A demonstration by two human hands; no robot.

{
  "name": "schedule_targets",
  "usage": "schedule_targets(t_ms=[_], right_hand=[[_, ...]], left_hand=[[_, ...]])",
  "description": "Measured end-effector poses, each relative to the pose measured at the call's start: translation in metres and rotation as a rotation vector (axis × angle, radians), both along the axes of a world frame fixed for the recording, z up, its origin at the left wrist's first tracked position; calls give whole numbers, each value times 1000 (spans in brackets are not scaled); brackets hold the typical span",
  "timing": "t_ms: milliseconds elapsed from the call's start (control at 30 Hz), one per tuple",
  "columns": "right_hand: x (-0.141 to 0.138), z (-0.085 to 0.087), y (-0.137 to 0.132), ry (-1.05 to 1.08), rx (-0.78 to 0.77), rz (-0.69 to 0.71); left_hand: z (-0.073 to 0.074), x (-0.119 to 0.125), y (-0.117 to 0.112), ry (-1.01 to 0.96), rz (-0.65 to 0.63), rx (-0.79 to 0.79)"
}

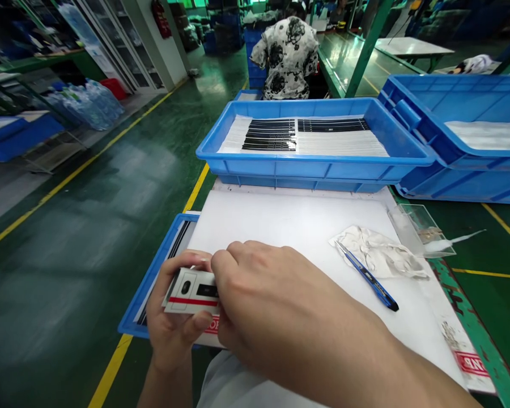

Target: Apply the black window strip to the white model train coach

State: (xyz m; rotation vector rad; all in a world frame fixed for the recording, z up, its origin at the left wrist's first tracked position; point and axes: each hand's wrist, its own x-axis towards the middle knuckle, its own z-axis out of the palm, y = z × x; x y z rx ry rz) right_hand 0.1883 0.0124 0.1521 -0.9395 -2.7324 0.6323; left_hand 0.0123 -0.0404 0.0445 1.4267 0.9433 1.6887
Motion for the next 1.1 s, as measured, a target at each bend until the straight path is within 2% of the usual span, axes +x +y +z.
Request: schedule_targets(t_ms=[267, 400, 1100], right_hand=[[1, -7, -4, 94, 63, -16], [2, -6, -5, 93, 45, -8], [1, -2, -3, 43, -27, -16]], left_hand=[[2, 3, -2, -3, 10, 0], [1, 3, -2, 20, 45, -3], [-1, 2, -1, 1, 14, 6]])
